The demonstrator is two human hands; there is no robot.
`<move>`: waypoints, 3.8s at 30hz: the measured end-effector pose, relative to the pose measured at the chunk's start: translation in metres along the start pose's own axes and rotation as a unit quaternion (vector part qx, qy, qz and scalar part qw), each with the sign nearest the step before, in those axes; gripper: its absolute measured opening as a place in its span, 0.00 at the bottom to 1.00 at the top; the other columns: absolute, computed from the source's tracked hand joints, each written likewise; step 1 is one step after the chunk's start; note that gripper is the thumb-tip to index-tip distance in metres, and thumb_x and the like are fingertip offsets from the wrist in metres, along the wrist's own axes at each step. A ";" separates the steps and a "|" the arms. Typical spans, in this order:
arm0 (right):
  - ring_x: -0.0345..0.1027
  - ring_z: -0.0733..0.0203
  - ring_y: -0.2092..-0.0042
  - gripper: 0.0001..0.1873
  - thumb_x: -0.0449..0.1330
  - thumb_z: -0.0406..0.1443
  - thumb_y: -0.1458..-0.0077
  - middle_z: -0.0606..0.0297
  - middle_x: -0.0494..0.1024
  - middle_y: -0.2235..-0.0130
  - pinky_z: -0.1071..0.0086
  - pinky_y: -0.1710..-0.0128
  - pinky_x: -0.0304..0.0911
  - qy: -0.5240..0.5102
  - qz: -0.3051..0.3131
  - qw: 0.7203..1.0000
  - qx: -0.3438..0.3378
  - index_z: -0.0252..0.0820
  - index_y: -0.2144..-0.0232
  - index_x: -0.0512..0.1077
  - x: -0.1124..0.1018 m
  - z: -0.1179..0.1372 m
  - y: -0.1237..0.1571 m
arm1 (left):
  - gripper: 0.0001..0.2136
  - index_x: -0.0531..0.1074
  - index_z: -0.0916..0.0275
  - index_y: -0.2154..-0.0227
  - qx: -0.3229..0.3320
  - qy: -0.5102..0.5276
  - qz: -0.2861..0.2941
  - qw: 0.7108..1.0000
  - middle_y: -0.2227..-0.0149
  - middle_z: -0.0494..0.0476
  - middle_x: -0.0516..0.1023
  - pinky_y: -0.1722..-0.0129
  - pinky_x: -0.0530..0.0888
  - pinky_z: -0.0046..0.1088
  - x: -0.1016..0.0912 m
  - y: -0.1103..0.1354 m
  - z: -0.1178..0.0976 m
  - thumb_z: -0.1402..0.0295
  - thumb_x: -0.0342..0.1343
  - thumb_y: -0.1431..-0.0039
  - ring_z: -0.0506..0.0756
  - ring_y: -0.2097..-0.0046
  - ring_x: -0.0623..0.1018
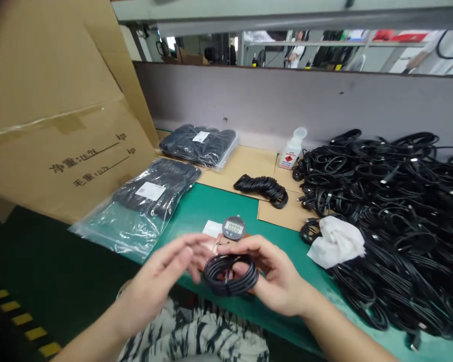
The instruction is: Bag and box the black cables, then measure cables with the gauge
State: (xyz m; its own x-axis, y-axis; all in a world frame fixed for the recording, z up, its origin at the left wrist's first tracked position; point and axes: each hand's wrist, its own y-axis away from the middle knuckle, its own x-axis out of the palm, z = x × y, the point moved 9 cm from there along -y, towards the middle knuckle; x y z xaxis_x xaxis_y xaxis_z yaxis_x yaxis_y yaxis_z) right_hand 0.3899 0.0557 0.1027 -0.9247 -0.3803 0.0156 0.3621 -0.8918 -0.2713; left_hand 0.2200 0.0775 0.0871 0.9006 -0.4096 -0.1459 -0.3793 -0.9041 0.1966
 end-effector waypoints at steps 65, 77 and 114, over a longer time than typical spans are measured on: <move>0.70 0.66 0.72 0.09 0.58 0.41 0.34 0.64 0.76 0.73 0.72 0.69 0.68 -0.275 0.060 0.928 0.244 0.47 0.56 0.77 0.103 -0.077 0.052 | 0.16 0.70 0.66 0.56 0.264 -0.185 -0.232 0.918 0.60 0.58 0.72 0.58 0.78 0.23 0.014 0.113 0.023 0.83 0.59 0.46 0.51 0.59 0.77; 0.65 0.67 0.73 0.14 0.58 0.42 0.35 0.66 0.73 0.75 0.73 0.71 0.63 -0.159 0.010 0.951 0.266 0.39 0.69 0.71 0.091 -0.085 0.053 | 0.11 0.68 0.60 0.58 0.155 -0.143 -0.118 0.970 0.56 0.57 0.71 0.53 0.74 0.24 0.023 0.095 0.045 0.80 0.51 0.41 0.53 0.53 0.76; 0.72 0.65 0.73 0.12 0.63 0.43 0.38 0.65 0.76 0.74 0.73 0.72 0.71 -0.220 0.026 0.932 0.287 0.40 0.64 0.70 0.102 -0.088 0.055 | 0.15 0.78 0.66 0.59 -0.185 0.439 0.021 0.879 0.68 0.59 0.80 0.74 0.78 0.22 0.052 0.095 0.115 0.59 0.64 0.42 0.51 0.69 0.78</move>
State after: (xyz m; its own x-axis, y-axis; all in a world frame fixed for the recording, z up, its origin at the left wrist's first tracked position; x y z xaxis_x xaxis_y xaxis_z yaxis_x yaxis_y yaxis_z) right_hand 0.3054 -0.0106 0.0043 -0.8128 -0.3769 0.4442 0.5243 -0.8057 0.2757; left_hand 0.2063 -0.0436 -0.0136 0.7665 -0.0432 0.6408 -0.4664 -0.7234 0.5091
